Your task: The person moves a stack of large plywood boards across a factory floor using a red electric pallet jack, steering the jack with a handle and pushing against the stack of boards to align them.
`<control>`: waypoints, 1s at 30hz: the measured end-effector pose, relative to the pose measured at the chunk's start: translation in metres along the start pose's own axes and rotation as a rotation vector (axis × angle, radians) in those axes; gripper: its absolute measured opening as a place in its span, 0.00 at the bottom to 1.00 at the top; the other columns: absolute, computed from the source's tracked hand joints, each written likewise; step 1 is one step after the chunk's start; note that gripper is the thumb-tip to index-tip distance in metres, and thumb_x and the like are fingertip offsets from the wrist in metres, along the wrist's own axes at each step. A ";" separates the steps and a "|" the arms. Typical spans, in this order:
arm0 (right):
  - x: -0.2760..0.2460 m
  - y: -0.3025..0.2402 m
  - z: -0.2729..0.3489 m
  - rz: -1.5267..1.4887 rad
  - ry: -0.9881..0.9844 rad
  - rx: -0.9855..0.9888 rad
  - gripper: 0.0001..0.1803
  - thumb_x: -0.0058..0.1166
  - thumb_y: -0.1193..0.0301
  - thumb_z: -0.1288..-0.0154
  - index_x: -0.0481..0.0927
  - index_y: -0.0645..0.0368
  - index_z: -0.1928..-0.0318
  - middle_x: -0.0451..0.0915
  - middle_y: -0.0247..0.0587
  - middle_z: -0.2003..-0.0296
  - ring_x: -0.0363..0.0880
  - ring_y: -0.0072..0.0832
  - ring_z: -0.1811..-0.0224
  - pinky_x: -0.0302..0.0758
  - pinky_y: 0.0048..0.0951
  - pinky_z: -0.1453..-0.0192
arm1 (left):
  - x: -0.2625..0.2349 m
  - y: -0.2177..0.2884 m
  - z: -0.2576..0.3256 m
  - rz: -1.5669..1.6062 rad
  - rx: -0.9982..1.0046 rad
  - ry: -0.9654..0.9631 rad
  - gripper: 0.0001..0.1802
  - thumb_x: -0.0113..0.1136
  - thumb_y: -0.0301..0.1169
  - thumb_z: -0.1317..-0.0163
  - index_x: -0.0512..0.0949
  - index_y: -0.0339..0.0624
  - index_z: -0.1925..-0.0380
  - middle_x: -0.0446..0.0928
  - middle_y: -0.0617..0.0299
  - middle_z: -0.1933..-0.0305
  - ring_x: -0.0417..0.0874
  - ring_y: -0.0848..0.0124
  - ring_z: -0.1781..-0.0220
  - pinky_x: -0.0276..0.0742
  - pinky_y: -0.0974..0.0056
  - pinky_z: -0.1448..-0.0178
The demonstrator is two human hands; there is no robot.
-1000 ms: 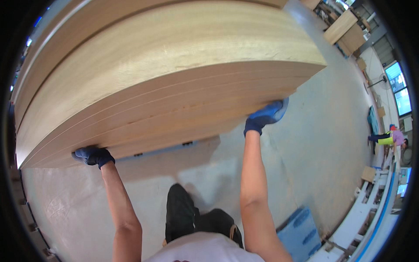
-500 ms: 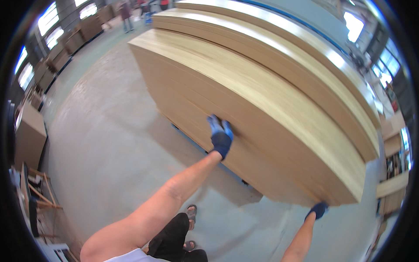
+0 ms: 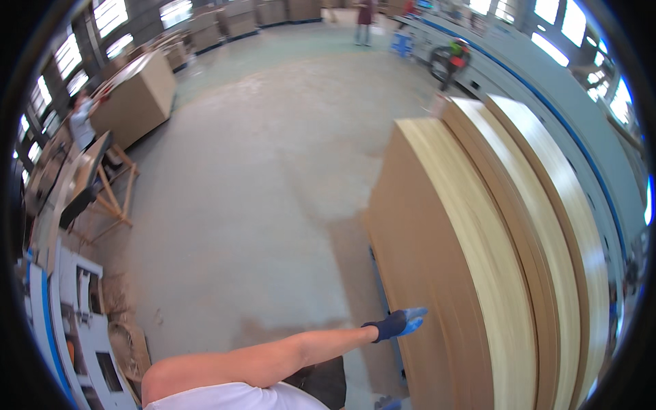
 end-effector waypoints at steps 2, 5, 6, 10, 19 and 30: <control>0.075 -0.004 0.009 0.221 -0.048 -0.052 0.21 0.41 0.51 0.39 0.76 0.48 0.54 0.79 0.40 0.58 0.76 0.39 0.59 0.69 0.44 0.55 | -0.034 -0.001 0.001 0.041 -0.030 -0.042 0.20 0.50 0.37 0.36 0.74 0.41 0.46 0.78 0.47 0.51 0.79 0.52 0.49 0.73 0.57 0.45; 0.186 -0.013 0.018 0.492 -0.122 -0.157 0.22 0.44 0.53 0.39 0.74 0.49 0.50 0.77 0.42 0.56 0.75 0.40 0.60 0.69 0.45 0.57 | -0.103 -0.040 -0.007 -0.006 -0.213 -0.063 0.15 0.49 0.38 0.36 0.78 0.42 0.58 0.81 0.51 0.60 0.81 0.56 0.59 0.73 0.57 0.53; 0.240 -0.019 0.029 0.411 -0.512 -0.131 0.22 0.47 0.56 0.39 0.75 0.53 0.48 0.77 0.42 0.57 0.76 0.37 0.61 0.71 0.41 0.60 | -0.137 -0.042 -0.012 -0.074 -0.209 -0.018 0.14 0.49 0.39 0.36 0.78 0.41 0.62 0.81 0.52 0.64 0.80 0.58 0.63 0.73 0.57 0.57; 0.399 -0.040 0.087 0.823 -0.358 -0.382 0.22 0.48 0.62 0.38 0.75 0.57 0.45 0.78 0.40 0.60 0.77 0.30 0.64 0.73 0.31 0.62 | -0.236 -0.123 0.012 -0.168 -0.511 -0.054 0.18 0.47 0.43 0.37 0.78 0.42 0.66 0.80 0.50 0.66 0.81 0.57 0.66 0.72 0.56 0.59; 0.700 -0.055 0.203 0.979 -0.935 -0.604 0.19 0.45 0.68 0.34 0.75 0.63 0.46 0.80 0.38 0.60 0.77 0.24 0.63 0.73 0.23 0.60 | -0.477 -0.212 0.125 0.343 -0.938 0.796 0.16 0.51 0.45 0.39 0.78 0.51 0.59 0.79 0.68 0.67 0.75 0.73 0.70 0.70 0.63 0.68; 0.944 -0.260 0.297 0.135 -0.557 -1.209 0.19 0.42 0.74 0.30 0.71 0.71 0.43 0.75 0.44 0.47 0.74 0.28 0.45 0.68 0.27 0.39 | -0.666 -0.279 0.058 0.484 -1.251 0.725 0.31 0.40 0.47 0.36 0.62 0.41 0.37 0.70 0.53 0.39 0.76 0.56 0.50 0.70 0.52 0.51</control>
Point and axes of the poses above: each hand's wrist, its own z-axis away from the middle knuckle, its own x-axis out of the palm, y = z × x, the point moved 7 cm from there along -z, towards the middle knuckle
